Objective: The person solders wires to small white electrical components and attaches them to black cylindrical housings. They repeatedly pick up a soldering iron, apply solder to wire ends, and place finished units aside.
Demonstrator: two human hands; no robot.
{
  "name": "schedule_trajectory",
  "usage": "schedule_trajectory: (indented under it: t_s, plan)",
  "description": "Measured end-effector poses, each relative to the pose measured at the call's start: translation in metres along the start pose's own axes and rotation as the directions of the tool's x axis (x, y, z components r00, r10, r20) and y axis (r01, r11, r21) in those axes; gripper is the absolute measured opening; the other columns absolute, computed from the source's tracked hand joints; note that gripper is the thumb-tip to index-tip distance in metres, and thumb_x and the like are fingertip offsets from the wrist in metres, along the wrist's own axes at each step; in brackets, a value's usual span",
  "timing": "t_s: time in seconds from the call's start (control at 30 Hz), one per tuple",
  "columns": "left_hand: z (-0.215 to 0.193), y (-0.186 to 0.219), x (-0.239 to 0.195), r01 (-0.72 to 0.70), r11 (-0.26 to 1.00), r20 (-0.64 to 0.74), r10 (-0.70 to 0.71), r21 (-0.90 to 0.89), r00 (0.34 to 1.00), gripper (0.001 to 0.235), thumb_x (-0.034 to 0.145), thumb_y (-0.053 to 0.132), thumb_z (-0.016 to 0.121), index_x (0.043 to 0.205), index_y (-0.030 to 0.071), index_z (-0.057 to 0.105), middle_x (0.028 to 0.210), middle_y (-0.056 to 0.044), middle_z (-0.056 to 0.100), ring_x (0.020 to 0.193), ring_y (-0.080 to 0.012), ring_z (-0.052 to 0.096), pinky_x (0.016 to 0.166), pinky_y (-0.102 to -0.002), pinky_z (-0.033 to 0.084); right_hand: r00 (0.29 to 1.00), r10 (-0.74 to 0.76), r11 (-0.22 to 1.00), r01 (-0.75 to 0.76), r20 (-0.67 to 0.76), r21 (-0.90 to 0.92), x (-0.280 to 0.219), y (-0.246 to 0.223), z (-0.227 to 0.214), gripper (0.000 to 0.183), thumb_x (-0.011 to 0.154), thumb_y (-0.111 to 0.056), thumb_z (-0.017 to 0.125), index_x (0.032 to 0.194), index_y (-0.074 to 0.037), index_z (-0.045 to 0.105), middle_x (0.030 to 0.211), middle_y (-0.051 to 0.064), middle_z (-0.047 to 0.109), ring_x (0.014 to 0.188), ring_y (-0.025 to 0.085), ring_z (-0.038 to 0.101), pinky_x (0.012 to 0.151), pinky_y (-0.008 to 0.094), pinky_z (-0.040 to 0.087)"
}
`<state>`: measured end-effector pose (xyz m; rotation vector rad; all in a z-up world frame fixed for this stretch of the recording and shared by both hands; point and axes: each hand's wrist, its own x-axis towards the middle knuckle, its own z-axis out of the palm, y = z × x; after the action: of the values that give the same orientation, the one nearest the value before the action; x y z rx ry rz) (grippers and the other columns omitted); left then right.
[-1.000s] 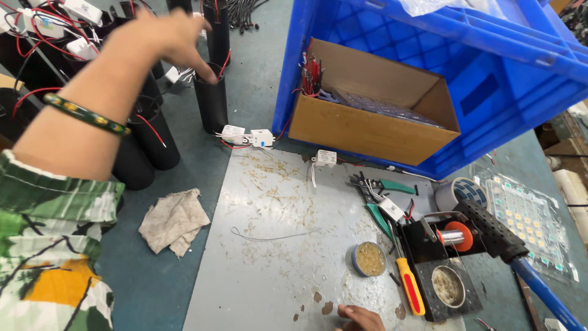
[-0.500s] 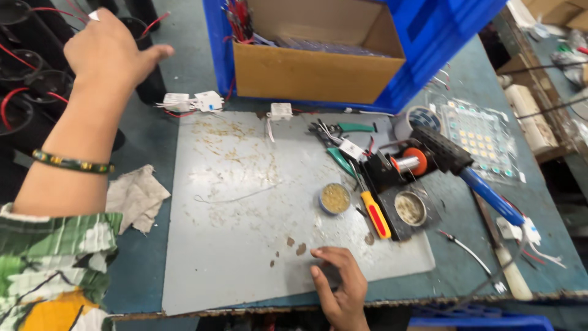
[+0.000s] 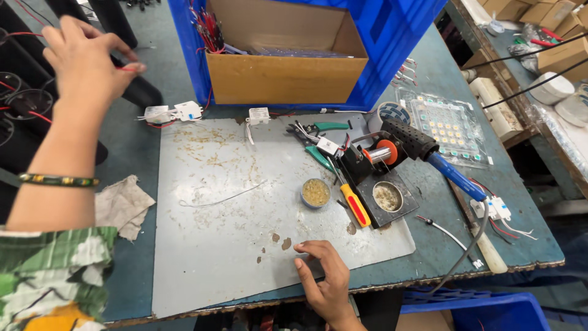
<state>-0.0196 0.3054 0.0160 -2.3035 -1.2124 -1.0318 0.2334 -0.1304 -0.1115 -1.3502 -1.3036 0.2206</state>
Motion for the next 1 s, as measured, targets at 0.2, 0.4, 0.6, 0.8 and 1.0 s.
schedule_trajectory:
  t_s: [0.2,0.4,0.6,0.8,1.0]
  plan:
    - [-0.025,-0.015,0.016,0.246,0.956,0.423,-0.158,-0.162,0.892,0.029,0.085,0.028,0.092,0.095,0.005,0.076,0.08,-0.013,0.072,0.07,-0.0244,0.07,0.069,-0.039,0.055,1.0,-0.006,1.0,0.006,0.012,-0.017,0.0,0.002,0.0,0.021,0.088,-0.004,0.074,0.109,-0.002,0.069,0.104,0.013,0.074,0.083,0.02,0.072,0.074,0.029,0.058]
    - [-0.013,-0.016,0.002,0.502,0.77,0.599,-0.199,-0.394,0.776,0.023,0.09,0.017,0.083,0.096,-0.002,0.072,0.082,-0.009,0.073,0.07,-0.017,0.072,0.066,-0.031,0.055,1.0,0.015,1.0,-0.015,0.013,-0.004,-0.002,0.002,0.0,0.02,0.09,-0.004,0.073,0.109,-0.002,0.068,0.103,0.012,0.075,0.083,0.02,0.074,0.073,0.028,0.059]
    - [-0.016,0.046,-0.065,0.45,0.62,0.494,-0.112,-0.643,0.862,0.047,0.081,0.005,0.083,0.123,-0.001,0.063,0.111,-0.011,0.072,0.094,-0.0132,0.072,0.08,-0.027,0.06,1.0,-0.007,1.0,0.007,0.017,-0.003,-0.001,0.0,0.001,0.02,0.09,-0.004,0.072,0.109,-0.001,0.067,0.102,0.012,0.075,0.083,0.02,0.073,0.073,0.028,0.058]
    - [-0.053,0.051,-0.097,0.273,0.717,0.251,-0.139,-0.642,0.958,0.077,0.073,0.012,0.089,0.141,0.001,0.054,0.131,-0.015,0.061,0.102,-0.0202,0.067,0.082,-0.031,0.057,0.999,-0.008,1.0,0.008,0.035,-0.026,-0.002,-0.001,0.0,0.019,0.091,-0.005,0.072,0.109,-0.001,0.067,0.102,0.011,0.074,0.083,0.02,0.073,0.072,0.028,0.058]
    - [-0.078,0.051,-0.135,-0.007,0.923,0.156,0.072,-0.384,0.985,0.059,0.083,0.016,0.083,0.135,0.0,0.062,0.121,-0.018,0.061,0.103,-0.0336,0.063,0.085,-0.039,0.054,0.999,-0.021,0.999,0.022,0.026,-0.025,0.0,-0.003,0.0,0.019,0.091,-0.005,0.072,0.109,-0.001,0.067,0.1,0.011,0.074,0.08,0.019,0.072,0.071,0.028,0.058]
